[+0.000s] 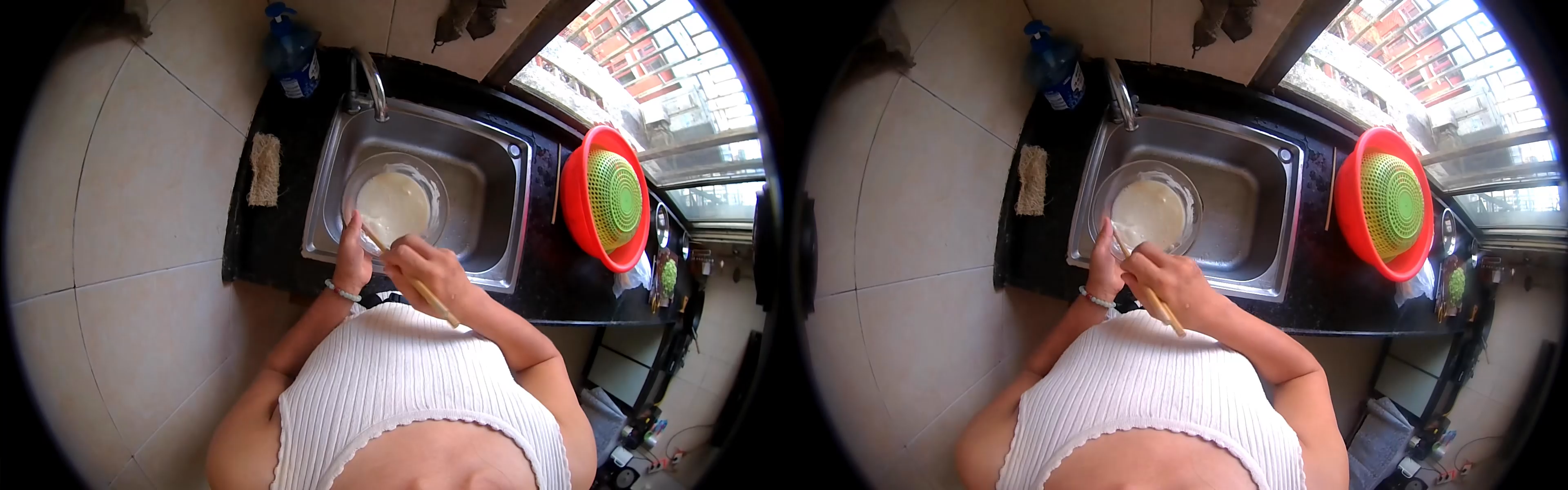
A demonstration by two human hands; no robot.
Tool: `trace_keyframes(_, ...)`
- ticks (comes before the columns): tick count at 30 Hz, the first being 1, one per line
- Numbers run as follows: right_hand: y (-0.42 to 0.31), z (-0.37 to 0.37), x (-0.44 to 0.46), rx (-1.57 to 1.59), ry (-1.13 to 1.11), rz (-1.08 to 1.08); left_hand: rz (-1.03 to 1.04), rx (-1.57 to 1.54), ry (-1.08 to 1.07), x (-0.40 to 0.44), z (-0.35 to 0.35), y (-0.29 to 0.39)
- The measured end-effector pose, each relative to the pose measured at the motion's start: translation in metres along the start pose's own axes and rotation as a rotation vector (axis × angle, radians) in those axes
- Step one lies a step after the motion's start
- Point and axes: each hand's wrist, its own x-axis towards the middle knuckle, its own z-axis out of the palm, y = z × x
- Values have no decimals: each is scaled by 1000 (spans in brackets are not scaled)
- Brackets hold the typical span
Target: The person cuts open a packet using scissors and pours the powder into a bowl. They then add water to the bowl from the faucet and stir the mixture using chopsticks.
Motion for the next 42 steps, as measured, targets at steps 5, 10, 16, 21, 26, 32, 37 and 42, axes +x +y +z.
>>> trace_keyframes(5, 39, -22, -8, 53, 195, 408, 31, 41, 28, -12, 14, 10)
trace_keyframes(10, 51, -20, -16, 572, 34, 506, -45, 53, 2, -13, 13, 11)
trace_keyframes(16, 75, -27, -21, 653, 91, 407, -86, 127, -58, -15, 15, 9)
trace_keyframes(21, 88, -40, -38, 501, 428, 589, -111, 153, -37, -18, 22, 11)
trace_keyframes(26, 86, -40, -66, 692, 413, 607, -155, 209, -36, -15, 19, 3)
trace_keyframes(32, 57, -26, -98, 782, 531, 646, -232, 249, -61, -19, 23, -11)
trace_keyframes(37, 42, -23, -123, 768, 503, 698, -297, 281, -128, -25, 36, -26)
trace_keyframes(42, 38, -46, -144, 638, 607, 711, -309, 302, -184, -31, 49, -52)
